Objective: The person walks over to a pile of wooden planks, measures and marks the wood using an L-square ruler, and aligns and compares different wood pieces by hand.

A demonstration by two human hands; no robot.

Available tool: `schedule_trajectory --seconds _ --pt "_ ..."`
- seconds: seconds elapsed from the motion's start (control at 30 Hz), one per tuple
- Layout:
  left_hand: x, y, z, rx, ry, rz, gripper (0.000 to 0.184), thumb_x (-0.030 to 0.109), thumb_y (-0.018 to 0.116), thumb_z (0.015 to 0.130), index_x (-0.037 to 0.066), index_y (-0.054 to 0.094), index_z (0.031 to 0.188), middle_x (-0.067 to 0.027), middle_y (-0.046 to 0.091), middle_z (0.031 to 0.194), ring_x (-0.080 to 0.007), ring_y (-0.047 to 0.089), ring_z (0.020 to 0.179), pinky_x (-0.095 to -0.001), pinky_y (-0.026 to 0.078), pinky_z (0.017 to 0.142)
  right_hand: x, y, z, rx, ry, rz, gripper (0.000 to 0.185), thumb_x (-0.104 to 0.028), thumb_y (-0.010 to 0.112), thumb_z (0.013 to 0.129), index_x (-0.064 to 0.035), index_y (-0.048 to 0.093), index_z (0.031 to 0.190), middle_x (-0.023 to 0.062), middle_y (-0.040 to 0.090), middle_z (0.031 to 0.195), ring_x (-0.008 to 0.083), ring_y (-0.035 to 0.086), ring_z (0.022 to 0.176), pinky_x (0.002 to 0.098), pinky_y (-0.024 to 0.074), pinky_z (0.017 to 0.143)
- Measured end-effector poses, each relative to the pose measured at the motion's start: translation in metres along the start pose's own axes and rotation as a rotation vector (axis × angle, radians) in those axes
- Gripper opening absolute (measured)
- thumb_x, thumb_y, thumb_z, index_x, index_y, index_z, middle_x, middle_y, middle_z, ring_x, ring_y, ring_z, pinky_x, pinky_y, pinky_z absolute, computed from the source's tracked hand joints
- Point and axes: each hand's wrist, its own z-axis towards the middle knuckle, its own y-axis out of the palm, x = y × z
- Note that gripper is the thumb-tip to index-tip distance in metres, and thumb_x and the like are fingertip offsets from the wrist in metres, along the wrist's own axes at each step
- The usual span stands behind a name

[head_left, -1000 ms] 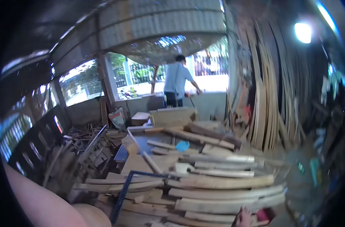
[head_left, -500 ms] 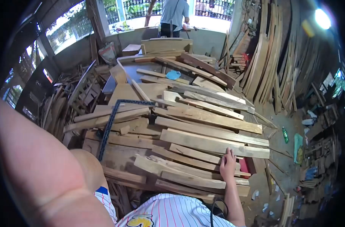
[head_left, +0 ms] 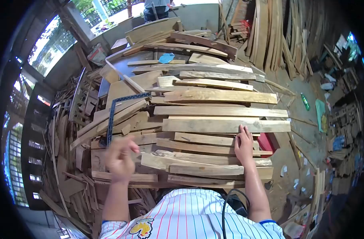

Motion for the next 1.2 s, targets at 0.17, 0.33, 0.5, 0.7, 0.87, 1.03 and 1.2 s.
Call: schedule_trajectory --seconds 0.17,0.33,0.5,0.7,0.87,1.03,1.2 --pt "-0.072 0.007 -0.059 -0.593 -0.128 0.300 0.029 0.024 0.055 0.107 0.006 0.076 0.114 -0.0102 0.076 0.086 -0.0206 0.072 0.068 -0.0338 0.055 0.064 -0.005 -0.012 0.002 0.058 -0.108 -0.044 0.004 -0.006 0.065 0.094 -0.0050 0.065 0.098 0.0155 0.062 0.141 0.0384 0.051 0.136 0.0491 0.0408 0.111" --pt "-0.087 0.048 -0.039 -0.417 -0.345 0.198 0.028 0.023 0.059 0.104 0.006 0.071 0.124 -0.0139 0.075 0.101 -0.0322 0.073 0.085 -0.0401 0.058 0.077 -0.045 -0.041 0.018 -0.221 0.103 0.217 0.012 -0.010 0.072 0.094 -0.0025 0.071 0.102 0.0117 0.068 0.076 0.0221 0.060 0.067 0.0364 0.0483 0.062" --pt "-0.133 0.097 -0.036 -0.383 -0.154 0.316 0.035 0.016 0.065 0.097 0.011 0.066 0.132 -0.0125 0.070 0.115 -0.0316 0.066 0.109 -0.0416 0.053 0.094 -0.116 -0.046 0.027 -0.472 0.130 0.322 0.014 -0.010 0.069 0.098 0.0003 0.071 0.107 0.0037 0.058 0.067 0.0089 0.047 0.063 0.0277 0.0422 0.058" --pt "-0.151 0.147 -0.021 -0.445 -0.023 0.281 0.036 0.015 0.074 0.088 0.012 0.070 0.123 -0.0091 0.070 0.117 -0.0301 0.062 0.116 -0.0433 0.049 0.102 -0.141 0.004 0.054 -0.593 -0.045 0.237 0.019 -0.015 0.061 0.101 -0.0013 0.069 0.110 0.0206 0.073 0.091 0.0331 0.070 0.081 0.0417 0.0551 0.074" --pt "-0.161 0.175 -0.021 -0.427 -0.087 0.111 0.035 0.015 0.077 0.084 0.011 0.072 0.118 -0.0092 0.071 0.113 -0.0311 0.064 0.111 -0.0433 0.049 0.102 -0.165 0.048 0.091 -0.641 -0.061 -0.003 0.020 -0.022 0.064 0.096 -0.0065 0.072 0.105 0.0216 0.073 0.093 0.0411 0.071 0.086 0.0494 0.0568 0.077" --pt "-0.174 0.183 -0.036 -0.324 -0.128 0.110 0.031 0.012 0.075 0.085 0.011 0.073 0.115 -0.0095 0.071 0.110 -0.0313 0.064 0.109 -0.0442 0.049 0.099 -0.169 0.082 0.096 -0.486 -0.138 -0.144 0.014 -0.021 0.068 0.089 -0.0117 0.077 0.095 0.0188 0.074 0.095 0.0378 0.071 0.089 0.0476 0.0577 0.080" --pt "-0.180 0.184 -0.042 -0.256 -0.046 0.125 0.034 0.012 0.071 0.086 0.012 0.071 0.120 -0.0088 0.072 0.107 -0.0289 0.064 0.108 -0.0443 0.046 0.099 -0.170 0.100 0.096 -0.422 -0.253 -0.136 0.017 -0.016 0.066 0.088 -0.0032 0.068 0.099 0.0214 0.072 0.092 0.0414 0.071 0.087 0.0508 0.0574 0.077"
